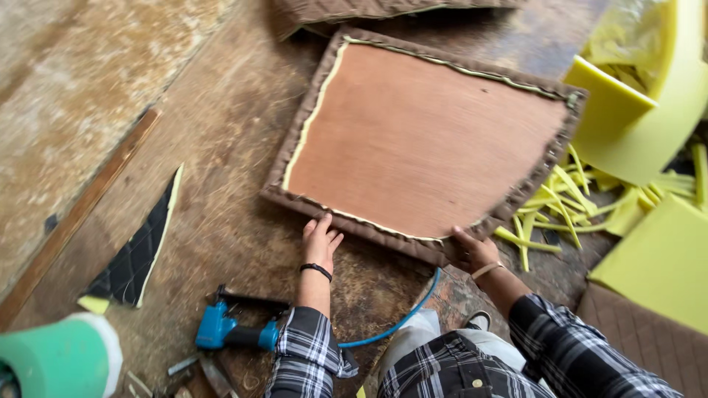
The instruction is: The person staples a brown quilted fabric onto a foam cushion using a pneumatic staple gun, trims excess fabric with scissors, and then places a yellow foam sheet and a second quilted cover on the workbench.
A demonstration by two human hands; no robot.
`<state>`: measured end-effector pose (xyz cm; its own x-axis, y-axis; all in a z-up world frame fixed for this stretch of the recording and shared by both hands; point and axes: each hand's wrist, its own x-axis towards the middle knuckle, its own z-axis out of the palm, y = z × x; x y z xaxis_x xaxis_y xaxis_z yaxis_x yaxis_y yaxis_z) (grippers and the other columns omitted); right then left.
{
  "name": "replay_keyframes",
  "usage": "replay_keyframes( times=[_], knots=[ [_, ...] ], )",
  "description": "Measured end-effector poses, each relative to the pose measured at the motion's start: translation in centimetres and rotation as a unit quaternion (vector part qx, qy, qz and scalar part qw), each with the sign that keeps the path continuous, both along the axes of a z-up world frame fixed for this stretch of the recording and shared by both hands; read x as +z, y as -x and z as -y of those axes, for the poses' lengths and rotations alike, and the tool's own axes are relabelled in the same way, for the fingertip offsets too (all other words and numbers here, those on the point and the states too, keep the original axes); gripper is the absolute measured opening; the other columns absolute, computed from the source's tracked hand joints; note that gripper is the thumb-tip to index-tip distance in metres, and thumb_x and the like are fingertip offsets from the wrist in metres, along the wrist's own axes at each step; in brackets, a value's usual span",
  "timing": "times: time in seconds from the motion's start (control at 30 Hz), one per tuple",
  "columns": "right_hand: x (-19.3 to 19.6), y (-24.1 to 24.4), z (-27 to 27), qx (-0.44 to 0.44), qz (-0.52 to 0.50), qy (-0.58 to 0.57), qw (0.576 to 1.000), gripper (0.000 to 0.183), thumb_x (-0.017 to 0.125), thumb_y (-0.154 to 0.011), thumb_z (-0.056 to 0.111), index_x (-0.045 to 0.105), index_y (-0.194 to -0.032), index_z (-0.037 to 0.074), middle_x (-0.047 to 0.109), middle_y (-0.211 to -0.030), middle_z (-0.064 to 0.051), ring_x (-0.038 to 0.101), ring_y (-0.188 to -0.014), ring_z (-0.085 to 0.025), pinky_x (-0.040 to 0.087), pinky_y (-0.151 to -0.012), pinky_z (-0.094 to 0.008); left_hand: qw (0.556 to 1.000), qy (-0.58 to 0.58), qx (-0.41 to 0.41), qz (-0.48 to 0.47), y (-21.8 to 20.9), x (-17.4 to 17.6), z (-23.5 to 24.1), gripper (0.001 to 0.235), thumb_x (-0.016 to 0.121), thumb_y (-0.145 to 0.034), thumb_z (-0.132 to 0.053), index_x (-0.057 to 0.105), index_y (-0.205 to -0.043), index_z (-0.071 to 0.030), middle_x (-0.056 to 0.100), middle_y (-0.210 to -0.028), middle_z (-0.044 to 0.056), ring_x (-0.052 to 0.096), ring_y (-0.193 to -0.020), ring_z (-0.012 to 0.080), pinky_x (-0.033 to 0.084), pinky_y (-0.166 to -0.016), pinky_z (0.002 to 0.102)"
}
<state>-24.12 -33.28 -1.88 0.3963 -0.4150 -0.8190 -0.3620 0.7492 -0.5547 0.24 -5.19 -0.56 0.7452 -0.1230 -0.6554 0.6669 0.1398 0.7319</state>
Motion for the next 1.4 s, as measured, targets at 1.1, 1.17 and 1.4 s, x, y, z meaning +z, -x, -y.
replay_keyframes(
  times=[1.1,1.17,1.4],
  knots=[
    [4.4,57.8,6.4,-0.378,-0.108,0.334,0.856,0.030,0.085,-0.082,0.018,0.077,-0.106,0.001,0.078,-0.097,-0.005,0.068,-0.084,-0.011,0.056,-0.075,-0.029,0.525,0.110,-0.791,0.293,62.0,10.3,39.4,0.065,0.073,-0.082,-0.029,0.060,-0.142,-0.008,0.066,-0.133,0.013,0.063,-0.123,0.0256,0.053,-0.096,0.038],
    [3.4,62.1,6.1,-0.479,-0.114,0.254,0.833,0.036,0.086,-0.084,0.016,0.073,-0.109,-0.006,0.075,-0.099,-0.008,0.066,-0.082,-0.016,0.056,-0.075,-0.032,0.451,0.116,-0.811,0.354,64.1,9.7,39.0,0.052,0.074,-0.086,-0.028,0.067,-0.133,-0.007,0.071,-0.128,0.014,0.066,-0.121,0.0256,0.053,-0.100,0.037],
    [0.8,73.7,-0.6,-0.678,-0.053,0.200,0.705,0.066,0.088,-0.083,0.026,0.060,-0.135,-0.005,0.069,-0.123,-0.012,0.068,-0.105,-0.025,0.058,-0.095,-0.037,0.508,0.019,-0.839,0.194,63.7,4.1,36.5,0.035,0.069,-0.090,-0.019,0.070,-0.123,-0.004,0.078,-0.116,0.012,0.074,-0.107,0.0182,0.058,-0.094,0.031]
  ],
)
